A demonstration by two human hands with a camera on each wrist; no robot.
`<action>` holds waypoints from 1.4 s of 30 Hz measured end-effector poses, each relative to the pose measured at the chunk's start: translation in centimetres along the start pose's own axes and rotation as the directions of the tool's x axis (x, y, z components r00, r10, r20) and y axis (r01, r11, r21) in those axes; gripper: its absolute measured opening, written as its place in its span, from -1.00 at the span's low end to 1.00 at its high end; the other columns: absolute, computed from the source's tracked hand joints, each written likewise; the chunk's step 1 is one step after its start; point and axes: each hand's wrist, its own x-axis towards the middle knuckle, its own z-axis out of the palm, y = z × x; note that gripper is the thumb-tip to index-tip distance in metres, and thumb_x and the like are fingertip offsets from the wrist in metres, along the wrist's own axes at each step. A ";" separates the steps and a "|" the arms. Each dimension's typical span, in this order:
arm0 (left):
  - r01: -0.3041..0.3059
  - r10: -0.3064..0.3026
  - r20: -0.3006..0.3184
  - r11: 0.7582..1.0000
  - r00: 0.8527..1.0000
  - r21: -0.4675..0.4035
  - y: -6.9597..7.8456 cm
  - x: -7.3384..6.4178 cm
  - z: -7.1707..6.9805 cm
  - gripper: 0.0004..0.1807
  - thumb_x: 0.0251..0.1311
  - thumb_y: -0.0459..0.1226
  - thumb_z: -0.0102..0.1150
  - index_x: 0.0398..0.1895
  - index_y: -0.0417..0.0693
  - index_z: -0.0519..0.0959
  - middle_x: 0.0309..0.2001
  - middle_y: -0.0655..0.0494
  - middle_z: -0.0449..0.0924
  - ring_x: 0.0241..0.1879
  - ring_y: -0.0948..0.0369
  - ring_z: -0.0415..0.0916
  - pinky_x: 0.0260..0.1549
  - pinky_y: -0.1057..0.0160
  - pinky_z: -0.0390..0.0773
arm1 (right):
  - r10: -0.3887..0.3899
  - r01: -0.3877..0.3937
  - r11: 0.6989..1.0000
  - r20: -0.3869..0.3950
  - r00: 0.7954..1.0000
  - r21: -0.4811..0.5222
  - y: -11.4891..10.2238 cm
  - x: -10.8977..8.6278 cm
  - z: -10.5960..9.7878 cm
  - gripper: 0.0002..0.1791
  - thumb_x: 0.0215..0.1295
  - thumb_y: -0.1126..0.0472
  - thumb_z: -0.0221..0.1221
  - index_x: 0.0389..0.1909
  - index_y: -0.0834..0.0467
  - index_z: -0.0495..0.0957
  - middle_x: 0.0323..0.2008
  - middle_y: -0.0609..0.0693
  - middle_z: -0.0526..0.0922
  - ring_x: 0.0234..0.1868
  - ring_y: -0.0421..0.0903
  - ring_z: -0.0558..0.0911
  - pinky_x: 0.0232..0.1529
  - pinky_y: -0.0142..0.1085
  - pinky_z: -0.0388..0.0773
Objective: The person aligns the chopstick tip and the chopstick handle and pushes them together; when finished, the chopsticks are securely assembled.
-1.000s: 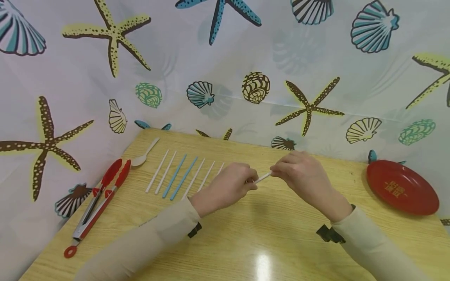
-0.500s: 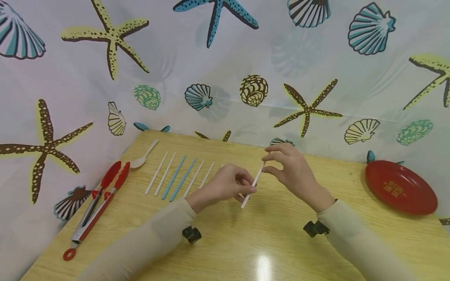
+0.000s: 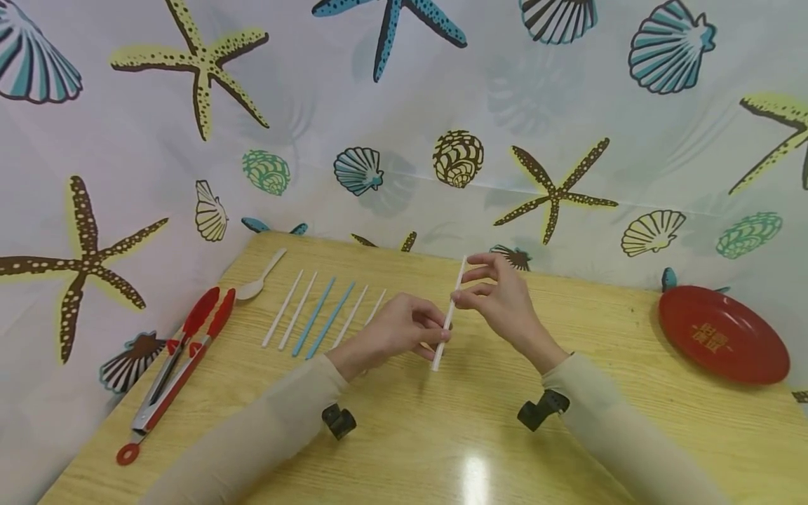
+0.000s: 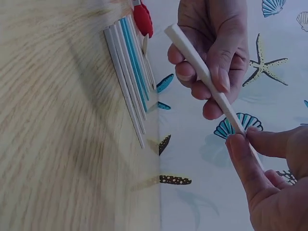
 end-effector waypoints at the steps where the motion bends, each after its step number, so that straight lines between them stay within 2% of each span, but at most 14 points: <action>1: 0.007 -0.007 0.002 1.000 1.000 -0.001 0.0 0.0 -0.1 -0.91 0.22 -0.47 0.29 -0.25 -0.38 0.63 -0.34 -0.12 0.62 -0.38 0.08 0.63 -0.36 0.09 0.69 | 0.040 -0.040 0.998 0.003 0.999 0.041 0.1 0.1 0.2 -0.38 0.22 0.44 0.32 0.26 0.26 0.30 -0.01 0.28 0.54 -0.21 0.05 0.71 -0.15 -0.04 0.65; 4: 0.029 -0.029 0.004 1.000 1.000 -0.001 -0.4 0.1 -0.3 -0.89 0.22 -0.49 0.28 -0.23 -0.43 0.63 -0.37 -0.10 0.61 -0.40 0.07 0.62 -0.36 0.10 0.69 | 0.120 -0.121 0.982 0.021 0.993 0.145 0.7 0.6 0.7 -0.40 0.23 0.48 0.30 0.26 0.32 0.30 -0.05 0.32 0.54 -0.22 0.06 0.71 -0.09 0.04 0.61; 7: 0.036 -0.037 0.006 0.999 0.999 0.031 -0.8 0.1 -0.7 -0.87 0.22 -0.50 0.28 -0.21 -0.46 0.62 -0.38 -0.10 0.61 -0.42 0.08 0.62 -0.36 0.10 0.69 | 0.167 -0.169 0.965 0.029 0.986 0.200 1.4 1.0 1.2 -0.44 0.22 0.51 0.28 0.22 0.35 0.33 -0.14 0.27 0.56 -0.25 0.03 0.71 -0.06 0.06 0.59; 13: 0.097 -0.098 0.006 0.993 0.995 0.072 -1.6 0.2 -1.5 -0.80 0.23 -0.52 0.25 -0.11 -0.46 0.54 -0.36 -0.14 0.63 -0.47 0.10 0.62 -0.35 0.06 0.68 | 0.216 -0.226 0.941 0.065 0.974 0.253 2.9 1.5 2.4 -0.49 0.22 0.57 0.24 0.19 0.48 0.36 -0.20 0.22 0.56 -0.30 -0.02 0.70 -0.09 -0.03 0.62; 18: 0.163 -0.162 -0.021 0.980 0.987 0.112 -2.4 0.4 -2.2 -0.81 0.17 -0.59 0.24 -0.15 -0.45 0.51 -0.36 -0.18 0.59 -0.48 0.09 0.62 -0.40 0.11 0.69 | 0.257 -0.274 0.922 0.095 0.962 0.276 4.2 2.0 3.8 -0.50 0.21 0.60 0.21 0.16 0.57 0.32 -0.25 0.21 0.56 -0.34 -0.06 0.69 -0.16 -0.11 0.65; 25: 0.238 -0.229 -0.067 0.955 0.971 0.175 -3.5 0.7 -2.9 -0.80 0.13 -0.60 0.28 -0.20 -0.41 0.51 -0.36 -0.16 0.60 -0.48 0.09 0.65 -0.44 0.16 0.68 | 0.293 -0.313 0.923 0.117 0.949 0.223 5.2 2.7 5.3 -0.59 0.21 0.60 0.23 0.07 0.51 0.38 -0.29 0.20 0.61 -0.39 -0.05 0.69 -0.12 -0.02 0.63; 33: 0.230 -0.201 -0.120 0.919 0.972 0.321 -3.3 1.2 -3.3 -0.79 0.07 -0.60 0.33 -0.25 -0.41 0.51 -0.46 -0.10 0.61 -0.56 0.10 0.66 -0.49 0.20 0.67 | 0.322 -0.333 0.930 0.092 0.942 0.156 5.8 3.9 6.3 -0.63 0.18 0.59 0.25 0.01 0.49 0.44 -0.25 0.28 0.66 -0.36 -0.02 0.70 -0.18 -0.12 0.66; 42: 0.257 -0.206 -0.165 0.875 0.965 0.411 -3.3 1.7 -3.1 -0.82 0.02 -0.58 0.39 -0.34 -0.39 0.57 -0.51 -0.08 0.62 -0.58 0.13 0.66 -0.54 0.25 0.66 | 0.354 -0.355 0.935 0.085 0.932 0.007 6.1 4.7 6.7 -0.69 0.16 0.52 0.32 -0.08 0.50 0.53 -0.37 0.20 0.71 -0.36 -0.02 0.73 -0.26 -0.23 0.67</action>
